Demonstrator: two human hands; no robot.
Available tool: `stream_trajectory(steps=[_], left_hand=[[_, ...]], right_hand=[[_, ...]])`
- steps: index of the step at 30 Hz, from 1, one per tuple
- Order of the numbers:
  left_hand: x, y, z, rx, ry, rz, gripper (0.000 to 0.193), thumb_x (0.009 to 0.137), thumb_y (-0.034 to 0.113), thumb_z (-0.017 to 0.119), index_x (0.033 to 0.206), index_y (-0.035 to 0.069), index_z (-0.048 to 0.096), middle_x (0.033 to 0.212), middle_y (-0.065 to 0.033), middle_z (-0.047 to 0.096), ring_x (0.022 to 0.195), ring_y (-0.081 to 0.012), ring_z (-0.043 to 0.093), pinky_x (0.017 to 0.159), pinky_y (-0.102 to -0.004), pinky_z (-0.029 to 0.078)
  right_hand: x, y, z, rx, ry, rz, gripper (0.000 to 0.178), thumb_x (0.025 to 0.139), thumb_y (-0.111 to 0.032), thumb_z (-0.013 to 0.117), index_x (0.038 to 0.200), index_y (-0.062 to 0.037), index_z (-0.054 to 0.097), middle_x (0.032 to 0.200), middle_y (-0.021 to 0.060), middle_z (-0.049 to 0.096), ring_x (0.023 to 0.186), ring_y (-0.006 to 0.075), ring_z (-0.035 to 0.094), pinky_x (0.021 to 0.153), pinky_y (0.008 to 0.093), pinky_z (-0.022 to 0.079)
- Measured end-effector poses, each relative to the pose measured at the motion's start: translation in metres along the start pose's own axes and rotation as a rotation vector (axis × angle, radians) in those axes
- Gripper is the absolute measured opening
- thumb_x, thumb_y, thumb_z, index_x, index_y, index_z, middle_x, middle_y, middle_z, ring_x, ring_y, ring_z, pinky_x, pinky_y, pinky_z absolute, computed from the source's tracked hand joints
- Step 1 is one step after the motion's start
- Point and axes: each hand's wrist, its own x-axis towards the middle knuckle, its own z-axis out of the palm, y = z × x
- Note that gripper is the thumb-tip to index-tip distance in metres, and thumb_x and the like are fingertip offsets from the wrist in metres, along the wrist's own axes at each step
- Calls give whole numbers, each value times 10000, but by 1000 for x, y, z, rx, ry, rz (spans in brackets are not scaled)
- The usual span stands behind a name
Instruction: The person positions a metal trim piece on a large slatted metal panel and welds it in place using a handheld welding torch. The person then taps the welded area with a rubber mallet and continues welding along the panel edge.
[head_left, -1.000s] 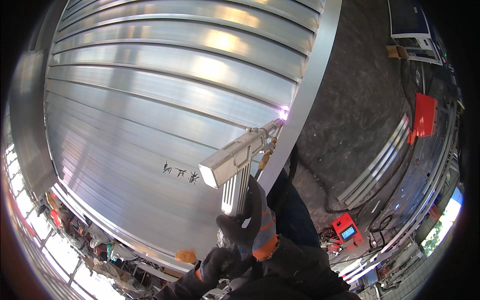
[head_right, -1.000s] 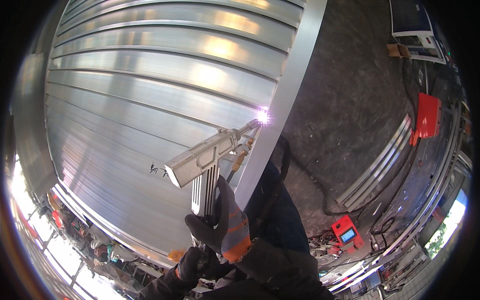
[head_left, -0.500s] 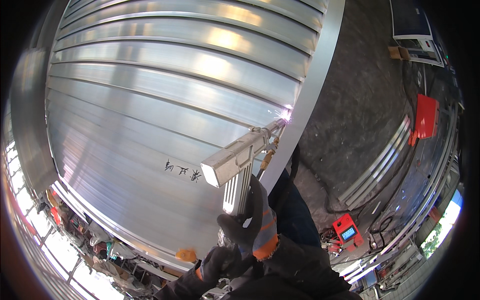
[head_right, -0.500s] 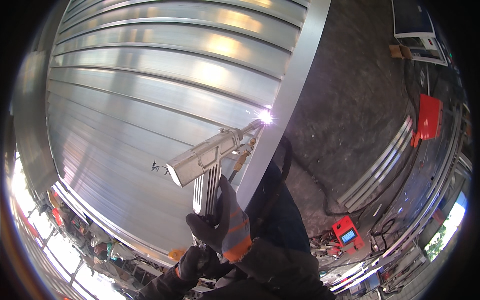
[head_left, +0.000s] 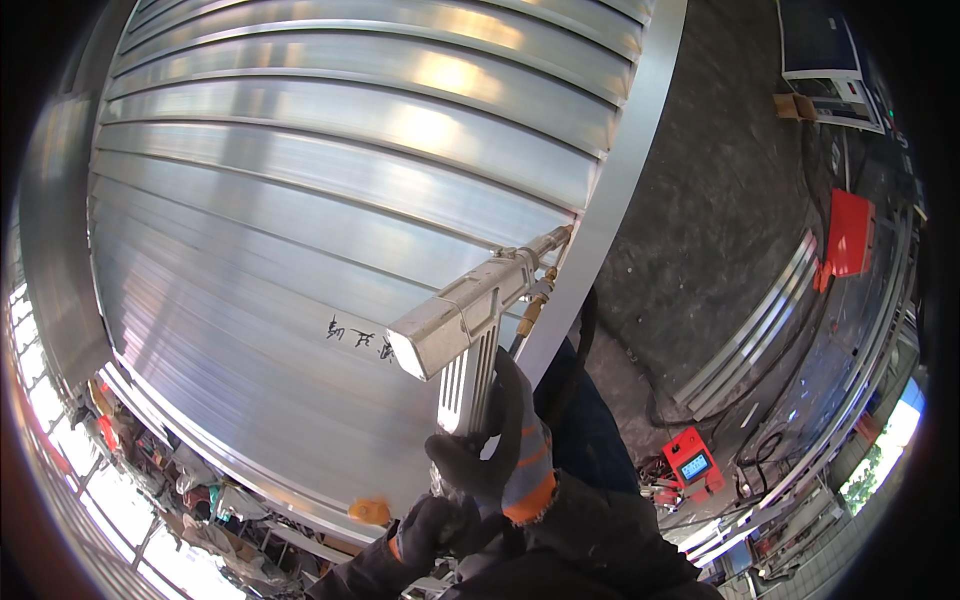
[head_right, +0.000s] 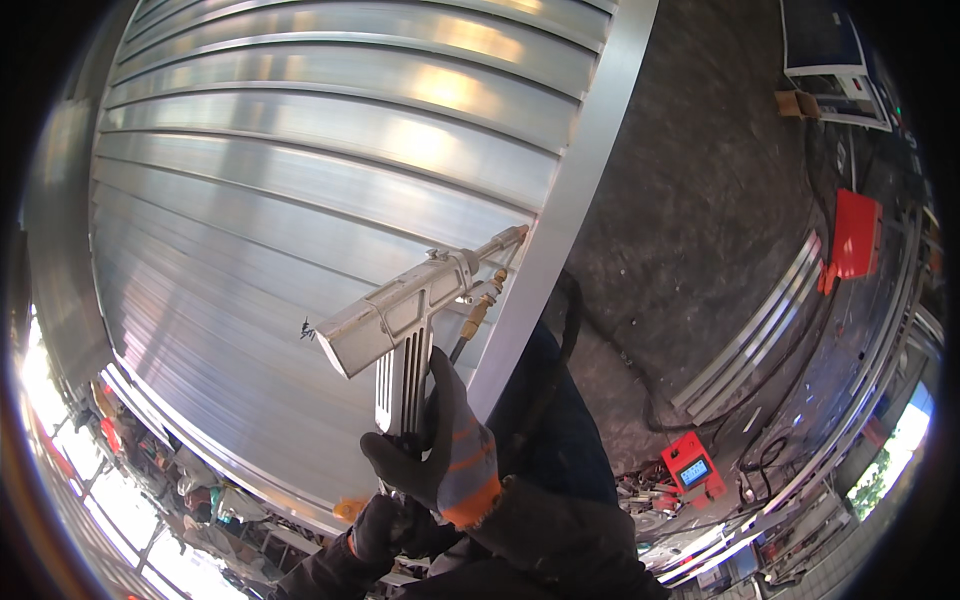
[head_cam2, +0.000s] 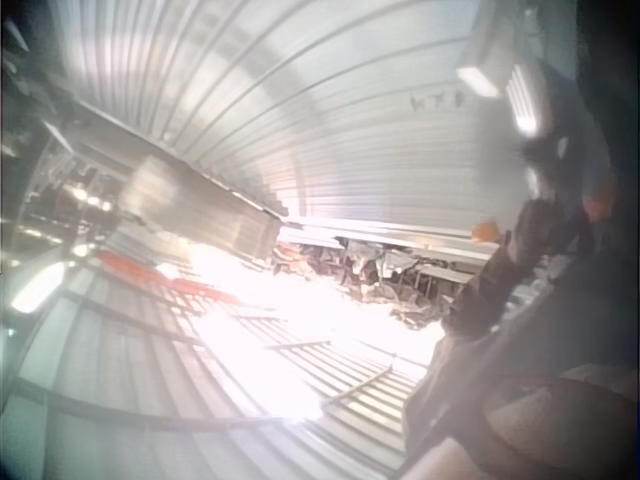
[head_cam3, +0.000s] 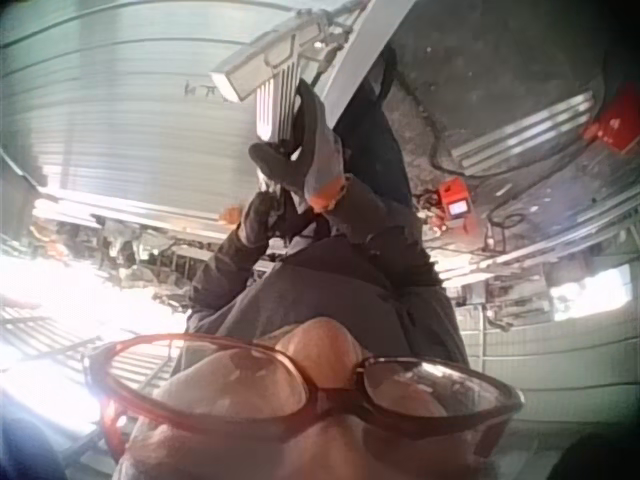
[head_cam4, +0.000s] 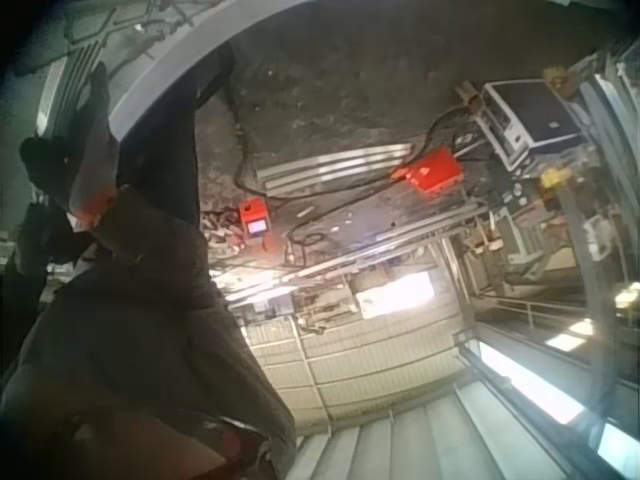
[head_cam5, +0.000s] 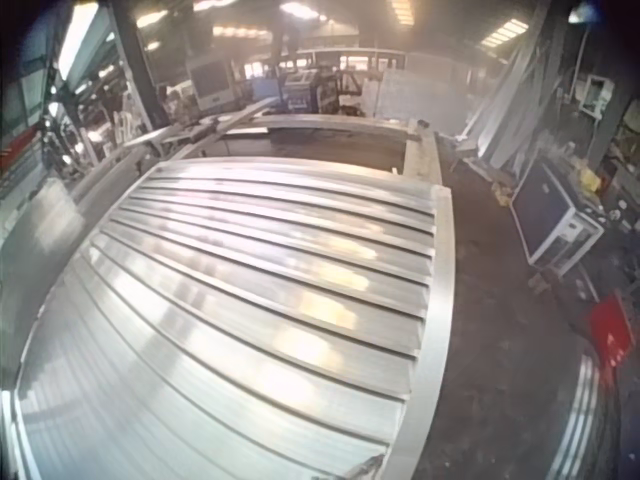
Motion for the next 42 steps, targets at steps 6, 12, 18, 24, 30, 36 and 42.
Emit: stream_trajectory(steps=[6,12,18,24,30,36,42], left_hand=[[6,12,9,150,11,64,446,1057,367,420,835,16,583,719,-55,584,628,-151,523,613,-307,407],[10,6,5,61,3,32,487,1056,374,407,798,8,599,682,-57,579,623,-158,539,606,-315,415],[9,6,5,-23,-26,-34,498,1057,369,394,777,15,604,683,-51,587,620,-150,532,612,-309,409],[9,12,10,51,-17,-47,501,1063,377,391,803,12,616,699,-58,603,631,-153,543,629,-301,418],[7,10,9,46,10,-54,504,1062,388,394,825,9,626,712,-55,607,646,-148,543,643,-292,423],[5,4,6,-22,-19,-41,512,1064,417,405,802,24,603,717,-49,598,643,-133,526,618,-297,398],[-4,-3,1,379,27,163,369,1018,295,453,825,-1,559,714,-65,577,652,-161,536,602,-333,402]], right_hand=[[7,8,3,-8,25,9,991,811,-284,824,1561,46,268,1311,228,579,1122,311,649,927,421,569],[8,12,2,-41,37,-4,976,828,-315,818,1558,51,283,1318,236,580,1149,332,644,942,431,557],[6,13,1,-37,47,-4,965,806,-260,807,1560,36,282,1292,207,575,1090,294,638,889,406,559],[6,14,0,3,58,-15,923,774,-120,790,1551,10,308,1205,121,583,923,156,616,720,302,551],[1,11,0,94,21,101,989,817,-262,835,1565,44,266,1356,249,565,1188,335,637,986,433,542],[1,11,1,17,33,58,996,820,-276,846,1560,57,268,1337,245,589,1168,315,650,980,419,545],[-4,-4,1,91,-5,124,1017,819,-280,861,1556,79,260,1285,239,611,1054,276,692,884,375,581]])
